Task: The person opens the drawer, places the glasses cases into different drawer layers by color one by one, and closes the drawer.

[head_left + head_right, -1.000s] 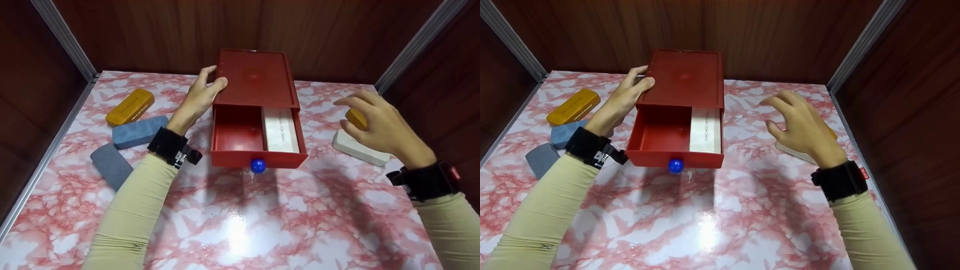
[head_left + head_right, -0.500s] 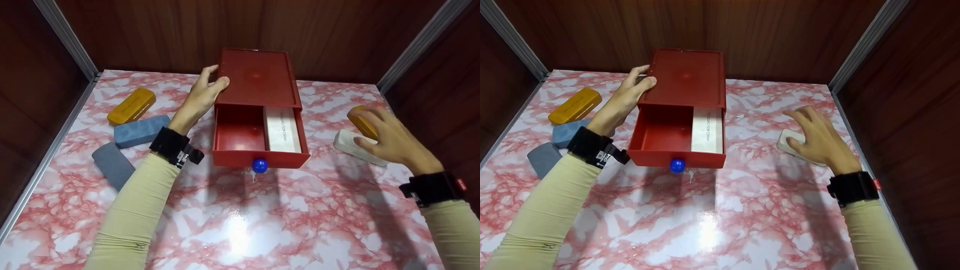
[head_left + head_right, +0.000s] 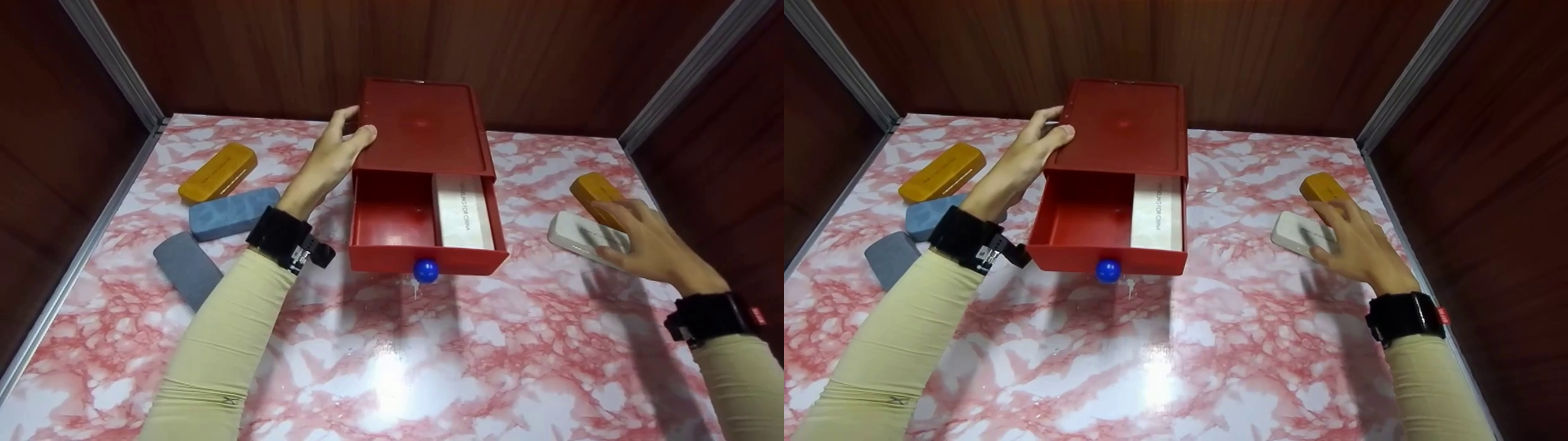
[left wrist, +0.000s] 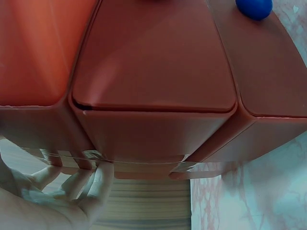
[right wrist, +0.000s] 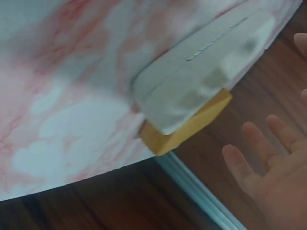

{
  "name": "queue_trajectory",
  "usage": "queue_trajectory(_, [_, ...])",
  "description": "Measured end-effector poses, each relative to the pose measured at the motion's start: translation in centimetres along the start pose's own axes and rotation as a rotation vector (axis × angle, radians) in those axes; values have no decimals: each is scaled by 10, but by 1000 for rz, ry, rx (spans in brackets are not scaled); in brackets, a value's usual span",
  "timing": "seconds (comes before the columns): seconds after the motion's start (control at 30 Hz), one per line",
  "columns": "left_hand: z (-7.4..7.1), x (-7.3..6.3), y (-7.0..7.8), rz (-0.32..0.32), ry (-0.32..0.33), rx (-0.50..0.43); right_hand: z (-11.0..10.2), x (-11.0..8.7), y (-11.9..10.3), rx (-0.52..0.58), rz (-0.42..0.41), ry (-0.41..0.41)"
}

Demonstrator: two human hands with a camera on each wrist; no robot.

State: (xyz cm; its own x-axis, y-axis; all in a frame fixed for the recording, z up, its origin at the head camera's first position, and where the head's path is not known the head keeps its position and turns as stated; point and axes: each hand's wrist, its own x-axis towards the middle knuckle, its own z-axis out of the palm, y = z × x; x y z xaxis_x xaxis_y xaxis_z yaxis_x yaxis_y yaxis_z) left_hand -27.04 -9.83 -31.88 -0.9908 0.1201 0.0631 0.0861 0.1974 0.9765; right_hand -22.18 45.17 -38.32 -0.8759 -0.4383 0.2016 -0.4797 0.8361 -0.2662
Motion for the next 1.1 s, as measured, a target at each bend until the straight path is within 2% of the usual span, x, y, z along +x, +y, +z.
queue_trajectory(0.4, [0, 0, 0, 1, 0, -10, 8, -9, 17, -14, 131, -123])
queue_trajectory(0.67, [0, 0, 0, -8, -2, 2, 18, -8, 19, 8, 115, -117])
queue_trajectory(0.97, [1, 0, 0, 19, -3, -29, 19, -5, 14, -90, 172, -248])
queue_trajectory(1.1, [1, 0, -1, 6, -6, -22, 20, -6, 12, -108, 156, -243])
